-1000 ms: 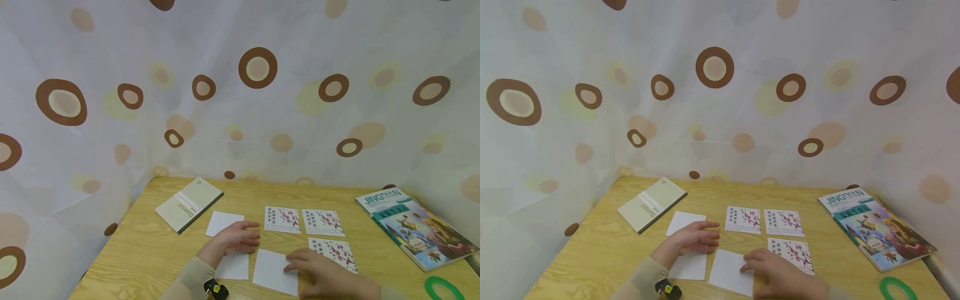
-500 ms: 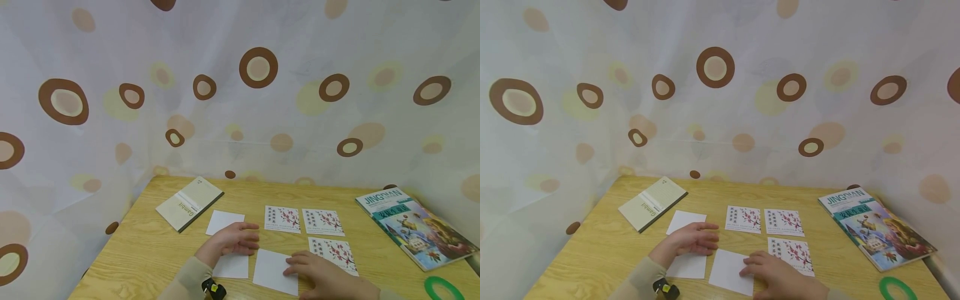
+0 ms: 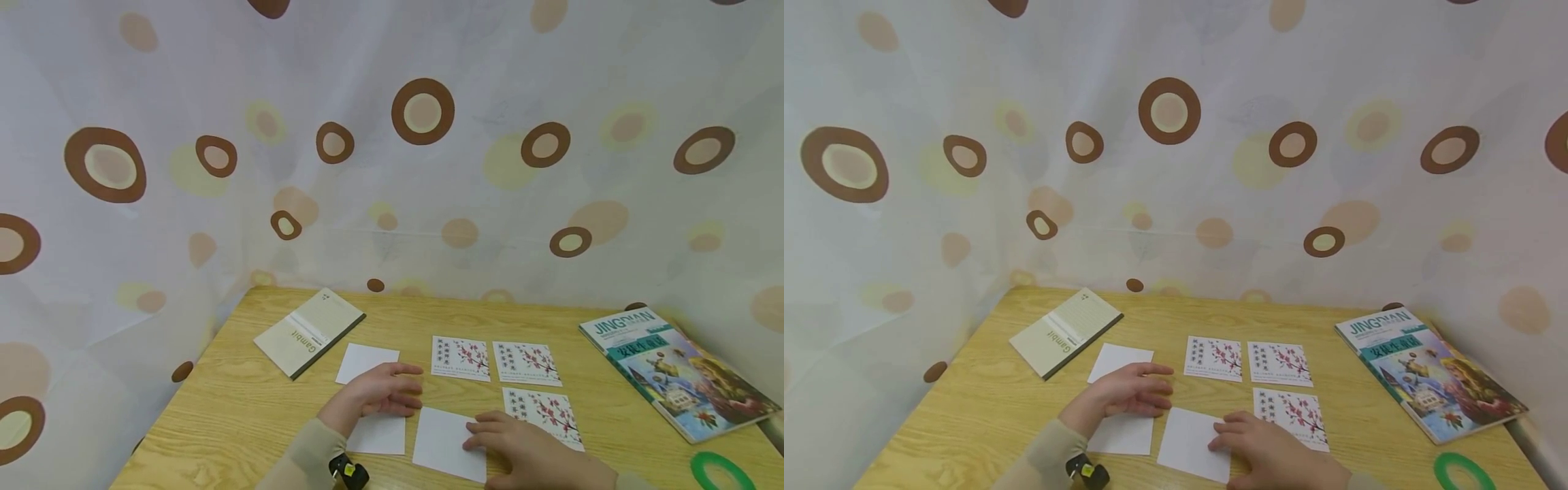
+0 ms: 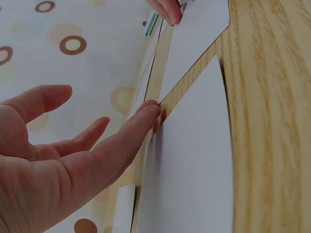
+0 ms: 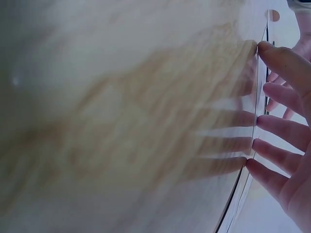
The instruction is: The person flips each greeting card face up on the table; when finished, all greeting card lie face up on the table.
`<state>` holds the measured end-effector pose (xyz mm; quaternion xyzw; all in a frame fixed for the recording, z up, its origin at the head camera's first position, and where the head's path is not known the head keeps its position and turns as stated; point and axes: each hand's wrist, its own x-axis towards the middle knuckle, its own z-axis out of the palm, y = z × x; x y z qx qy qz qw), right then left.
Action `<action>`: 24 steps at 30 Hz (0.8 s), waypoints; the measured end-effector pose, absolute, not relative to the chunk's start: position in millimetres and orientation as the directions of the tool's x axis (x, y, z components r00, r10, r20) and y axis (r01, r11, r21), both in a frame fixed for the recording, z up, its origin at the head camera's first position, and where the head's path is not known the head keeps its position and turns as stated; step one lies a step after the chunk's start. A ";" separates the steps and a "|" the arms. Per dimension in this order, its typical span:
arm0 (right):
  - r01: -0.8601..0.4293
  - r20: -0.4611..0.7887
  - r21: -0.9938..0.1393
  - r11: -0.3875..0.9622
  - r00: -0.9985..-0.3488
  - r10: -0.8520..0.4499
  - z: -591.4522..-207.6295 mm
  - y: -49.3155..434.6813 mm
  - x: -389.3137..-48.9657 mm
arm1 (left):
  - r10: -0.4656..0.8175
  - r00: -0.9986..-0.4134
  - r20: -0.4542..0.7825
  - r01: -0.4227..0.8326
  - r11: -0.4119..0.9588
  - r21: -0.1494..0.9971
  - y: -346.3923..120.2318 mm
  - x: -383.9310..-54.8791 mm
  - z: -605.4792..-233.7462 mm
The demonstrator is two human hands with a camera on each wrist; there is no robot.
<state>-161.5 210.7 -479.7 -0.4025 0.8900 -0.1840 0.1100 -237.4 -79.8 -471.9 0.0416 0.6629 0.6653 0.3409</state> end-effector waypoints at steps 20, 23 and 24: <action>-0.674 -0.065 -0.423 0.606 -0.644 -0.762 -474.6 208.4 -159.7 | 0.499 -0.770 -0.397 -0.397 0.112 0.911 -76.6 -236.7 -470.9; -0.684 -0.037 -0.449 0.576 -0.630 -0.776 -473.5 209.3 -159.2 | 0.498 -0.771 -0.396 -0.401 0.103 0.910 -75.9 -236.1 -471.7; -0.689 -0.028 -0.454 0.565 -0.623 -0.782 -473.5 210.0 -159.1 | 0.499 -0.771 -0.395 -0.402 0.100 0.910 -75.5 -236.1 -472.1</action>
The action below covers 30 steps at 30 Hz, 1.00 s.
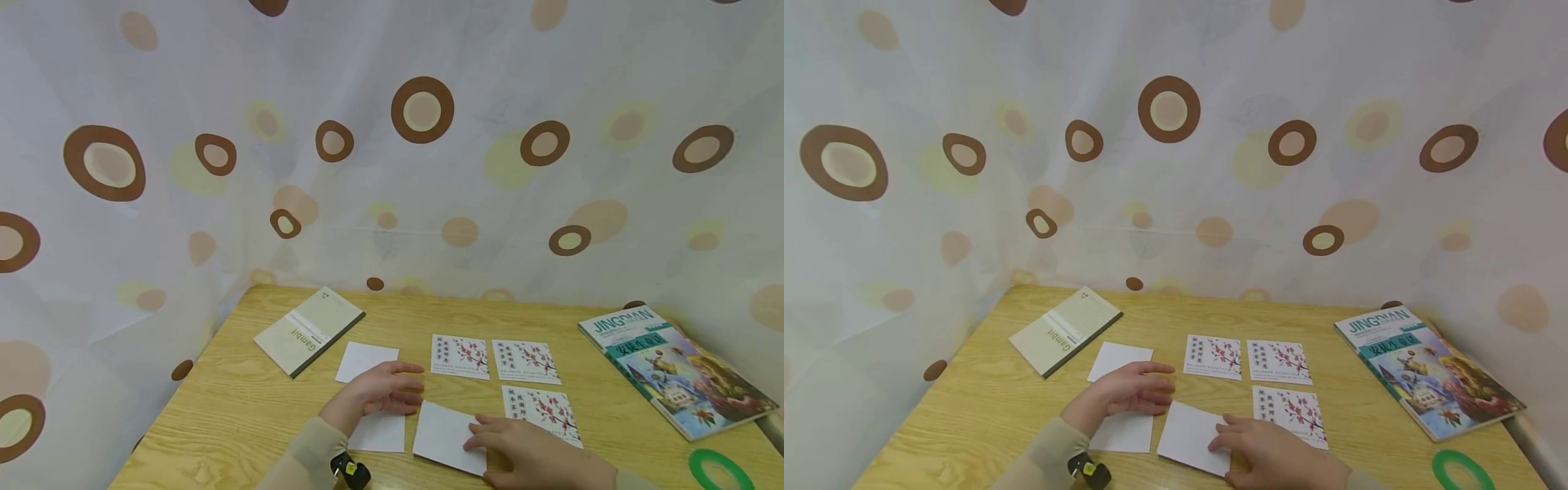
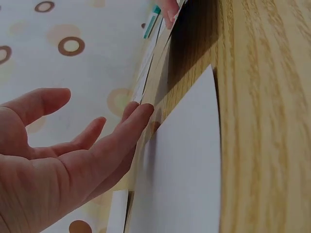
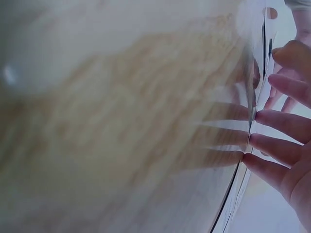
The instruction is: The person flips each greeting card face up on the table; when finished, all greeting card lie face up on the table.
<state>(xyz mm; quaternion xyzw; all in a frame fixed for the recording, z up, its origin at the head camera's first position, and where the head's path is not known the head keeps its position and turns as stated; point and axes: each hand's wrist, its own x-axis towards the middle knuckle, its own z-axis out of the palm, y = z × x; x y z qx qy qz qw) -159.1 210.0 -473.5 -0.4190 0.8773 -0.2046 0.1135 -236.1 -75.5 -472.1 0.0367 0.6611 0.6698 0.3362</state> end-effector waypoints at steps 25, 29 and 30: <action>-0.767 0.136 -0.460 0.448 -0.559 -0.818 -478.8 220.0 -161.2 | 0.532 -0.753 -0.387 -0.372 0.139 0.918 -72.6 -236.0 -472.4; -0.797 0.190 -0.443 0.411 -0.531 -0.826 -478.8 220.3 -160.8 | 0.536 -0.755 -0.378 -0.358 0.147 0.922 -72.3 -236.4 -473.2; -0.802 0.201 -0.442 0.402 -0.525 -0.827 -478.8 220.3 -160.7 | 0.539 -0.753 -0.377 -0.356 0.149 0.923 -72.1 -236.4 -473.7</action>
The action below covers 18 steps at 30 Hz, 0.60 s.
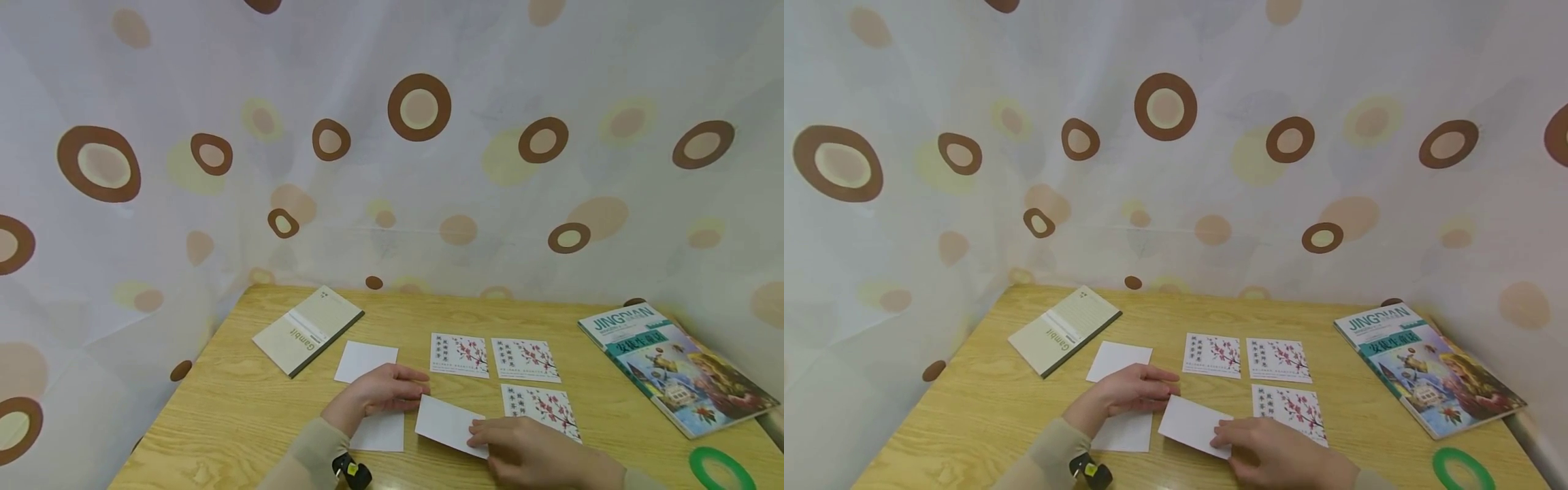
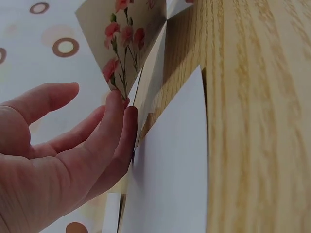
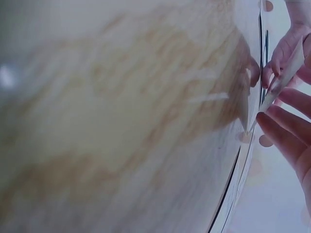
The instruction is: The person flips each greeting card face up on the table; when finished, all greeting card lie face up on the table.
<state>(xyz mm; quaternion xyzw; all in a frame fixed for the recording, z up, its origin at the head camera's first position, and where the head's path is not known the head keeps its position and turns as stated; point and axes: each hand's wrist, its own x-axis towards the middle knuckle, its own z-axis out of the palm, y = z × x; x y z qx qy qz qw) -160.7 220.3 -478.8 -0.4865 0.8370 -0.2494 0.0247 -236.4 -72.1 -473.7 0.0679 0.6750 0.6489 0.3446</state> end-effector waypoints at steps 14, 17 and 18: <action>-0.864 0.348 -0.375 0.336 -0.467 -0.813 -477.9 221.3 -162.4 | 0.529 -0.771 -0.354 -0.309 0.176 0.935 -70.8 -236.8 -476.6; -0.879 0.414 -0.354 0.320 -0.454 -0.789 -479.2 221.7 -163.7 | 0.529 -0.772 -0.352 -0.301 0.184 0.936 -71.2 -237.0 -476.0; -0.878 0.428 -0.349 0.327 -0.460 -0.778 -479.7 221.9 -164.2 | 0.529 -0.772 -0.352 -0.299 0.186 0.936 -71.4 -237.0 -475.7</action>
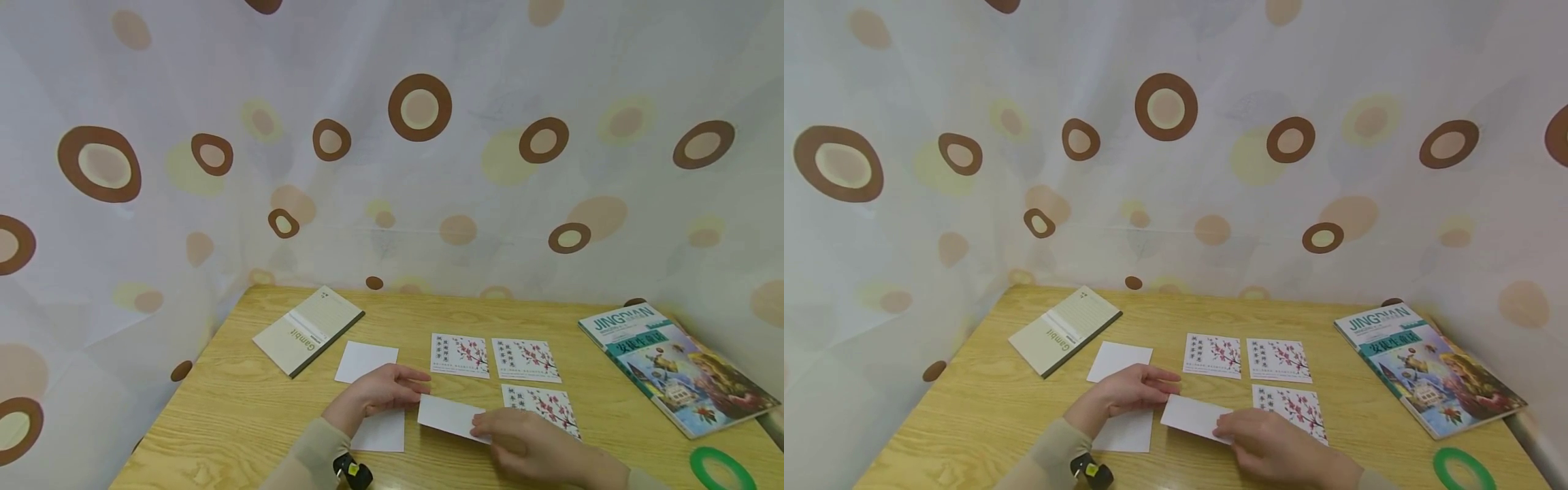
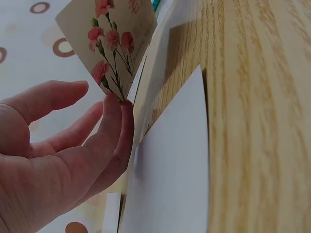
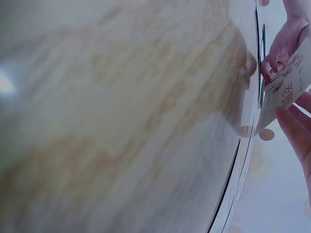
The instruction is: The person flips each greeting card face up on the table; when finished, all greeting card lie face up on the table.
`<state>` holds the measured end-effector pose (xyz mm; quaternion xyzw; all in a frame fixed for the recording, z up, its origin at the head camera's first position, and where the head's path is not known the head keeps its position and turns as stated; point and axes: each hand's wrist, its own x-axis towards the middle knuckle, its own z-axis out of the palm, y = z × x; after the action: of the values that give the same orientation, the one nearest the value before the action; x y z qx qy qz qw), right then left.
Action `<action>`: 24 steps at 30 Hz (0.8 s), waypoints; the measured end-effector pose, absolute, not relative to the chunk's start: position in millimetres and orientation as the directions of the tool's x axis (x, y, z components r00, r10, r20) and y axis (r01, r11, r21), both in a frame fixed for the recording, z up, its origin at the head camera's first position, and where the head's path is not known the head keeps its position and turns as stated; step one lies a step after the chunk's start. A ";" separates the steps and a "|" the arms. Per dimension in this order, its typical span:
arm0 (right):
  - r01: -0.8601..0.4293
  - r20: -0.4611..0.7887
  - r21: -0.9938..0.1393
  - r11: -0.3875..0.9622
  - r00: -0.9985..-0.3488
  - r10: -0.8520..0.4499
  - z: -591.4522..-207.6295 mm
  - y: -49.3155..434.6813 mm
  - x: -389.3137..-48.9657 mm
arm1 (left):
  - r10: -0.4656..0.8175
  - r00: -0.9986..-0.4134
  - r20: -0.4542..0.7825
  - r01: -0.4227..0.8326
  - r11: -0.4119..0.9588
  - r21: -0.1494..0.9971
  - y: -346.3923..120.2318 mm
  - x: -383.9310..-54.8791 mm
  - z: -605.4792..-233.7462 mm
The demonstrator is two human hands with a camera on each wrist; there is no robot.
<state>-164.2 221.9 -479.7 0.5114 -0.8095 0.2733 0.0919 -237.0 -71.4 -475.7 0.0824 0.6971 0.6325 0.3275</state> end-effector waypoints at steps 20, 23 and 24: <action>-0.890 0.603 -0.352 0.290 -0.453 -0.657 -484.9 222.0 -173.6 | 0.549 -0.759 -0.351 -0.311 0.168 0.935 -72.7 -238.0 -472.4; -0.887 0.617 -0.356 0.293 -0.459 -0.639 -485.3 221.7 -174.3 | 0.550 -0.758 -0.349 -0.316 0.158 0.935 -72.8 -236.9 -472.8; -0.885 0.622 -0.357 0.300 -0.465 -0.630 -485.0 221.5 -174.2 | 0.549 -0.760 -0.349 -0.317 0.156 0.935 -72.7 -236.6 -473.1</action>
<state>-174.2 221.5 -485.0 0.4828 -0.7843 0.3423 0.1861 -236.6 -72.7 -473.1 0.0850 0.6818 0.6441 0.3362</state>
